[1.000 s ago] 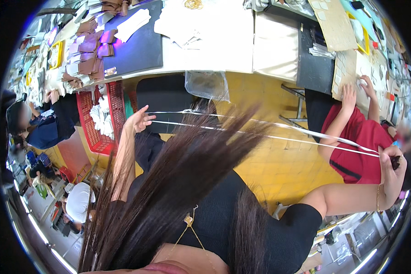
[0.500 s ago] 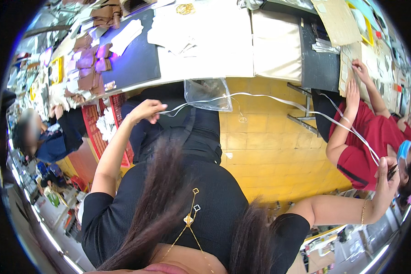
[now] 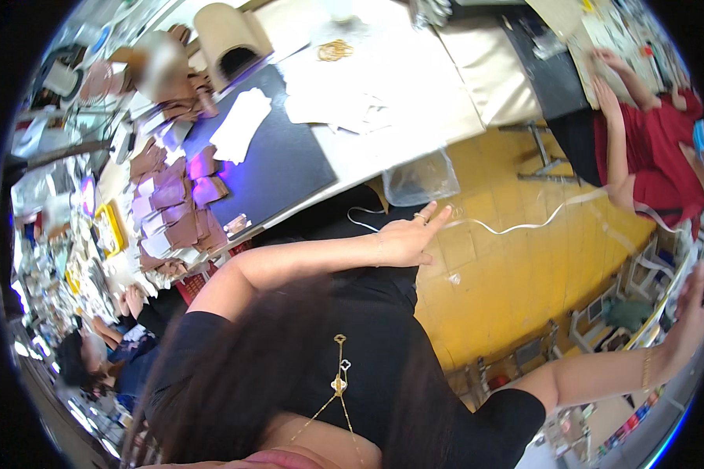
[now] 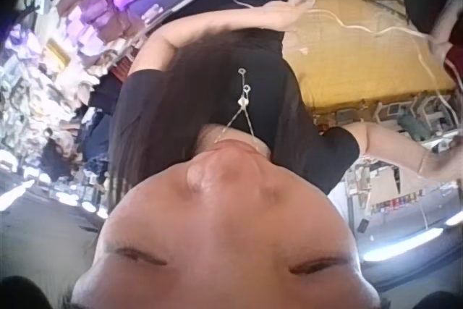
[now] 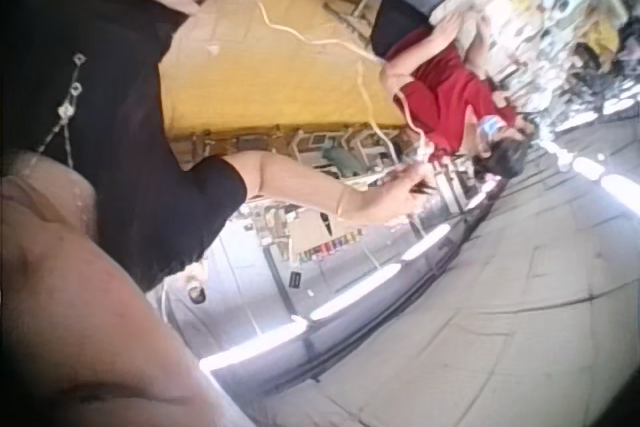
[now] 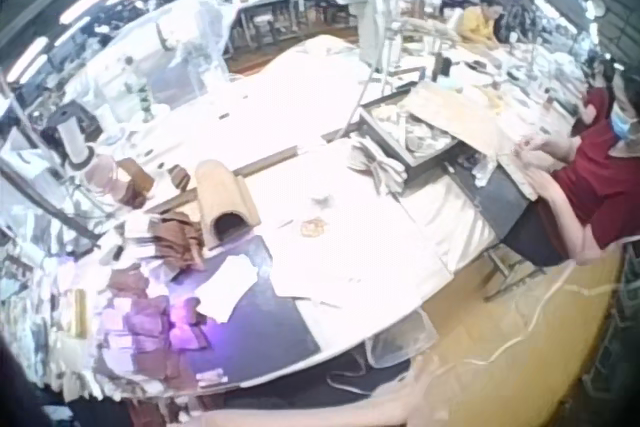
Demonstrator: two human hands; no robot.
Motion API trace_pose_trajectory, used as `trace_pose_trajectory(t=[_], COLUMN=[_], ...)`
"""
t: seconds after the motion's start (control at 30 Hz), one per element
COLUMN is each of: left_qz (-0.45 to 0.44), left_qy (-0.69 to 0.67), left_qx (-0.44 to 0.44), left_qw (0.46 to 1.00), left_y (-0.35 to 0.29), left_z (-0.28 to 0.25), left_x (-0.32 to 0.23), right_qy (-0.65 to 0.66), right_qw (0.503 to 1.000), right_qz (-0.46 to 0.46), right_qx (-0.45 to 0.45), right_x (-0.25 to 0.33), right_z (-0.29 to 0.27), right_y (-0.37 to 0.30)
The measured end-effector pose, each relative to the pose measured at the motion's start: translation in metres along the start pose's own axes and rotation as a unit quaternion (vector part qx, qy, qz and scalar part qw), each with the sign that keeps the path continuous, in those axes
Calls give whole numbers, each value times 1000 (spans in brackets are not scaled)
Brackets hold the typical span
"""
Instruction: The person cuts white fabric pieces on a table using a small blade, repeatedly picking up pieces, aligning them, and trimming edges. The person places cut pieces aside and continues the process with additional fabric pieces.
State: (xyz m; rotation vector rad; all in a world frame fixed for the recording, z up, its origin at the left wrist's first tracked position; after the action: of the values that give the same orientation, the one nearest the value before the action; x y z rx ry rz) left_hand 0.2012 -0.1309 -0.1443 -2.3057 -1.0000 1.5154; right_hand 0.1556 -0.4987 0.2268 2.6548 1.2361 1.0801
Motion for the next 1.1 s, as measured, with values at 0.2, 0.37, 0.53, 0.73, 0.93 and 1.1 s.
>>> trace_pose_trajectory(t=[0.2, 0.37, 0.53, 0.73, 0.93, 1.1], left_qz=[161, 85, 65, 154, 171, 205], left_qy=[-305, -550, -707, -531, -590, -605], left_qx=[-281, -50, -126, -330, -239, -121], left_qw=[895, 829, 692, 765, 752, 759], left_y=[-35, -25, -59, -121, -124, -136], left_z=[-111, -108, -112, -133, -132, -124], left_x=[38, 81, 118, 112, 95, 85], right_qy=[-69, 52, 144, 590, 609, 439], right_qw=[860, 706, 634, 523, 544, 582], right_qz=[-404, -588, -627, -138, -8, -41], right_qx=[304, 391, 429, 600, 577, 683], right_x=[112, 183, 176, 133, 101, 74], right_z=[236, 347, 379, 423, 420, 457], right_y=[-132, -248, -319, -345, -345, -387])
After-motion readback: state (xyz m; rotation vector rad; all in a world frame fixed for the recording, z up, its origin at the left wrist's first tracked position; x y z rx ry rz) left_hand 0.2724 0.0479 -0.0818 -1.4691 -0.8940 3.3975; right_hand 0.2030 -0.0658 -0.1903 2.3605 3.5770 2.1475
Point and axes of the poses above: each hand's wrist, its own y-axis towards the middle knuckle, its own z-axis out of the palm, x = y × z, the point moved 8 cm from there along y, towards the middle knuckle, and after that the axes turned 8 degrees about -z, right-handed, at the moved point
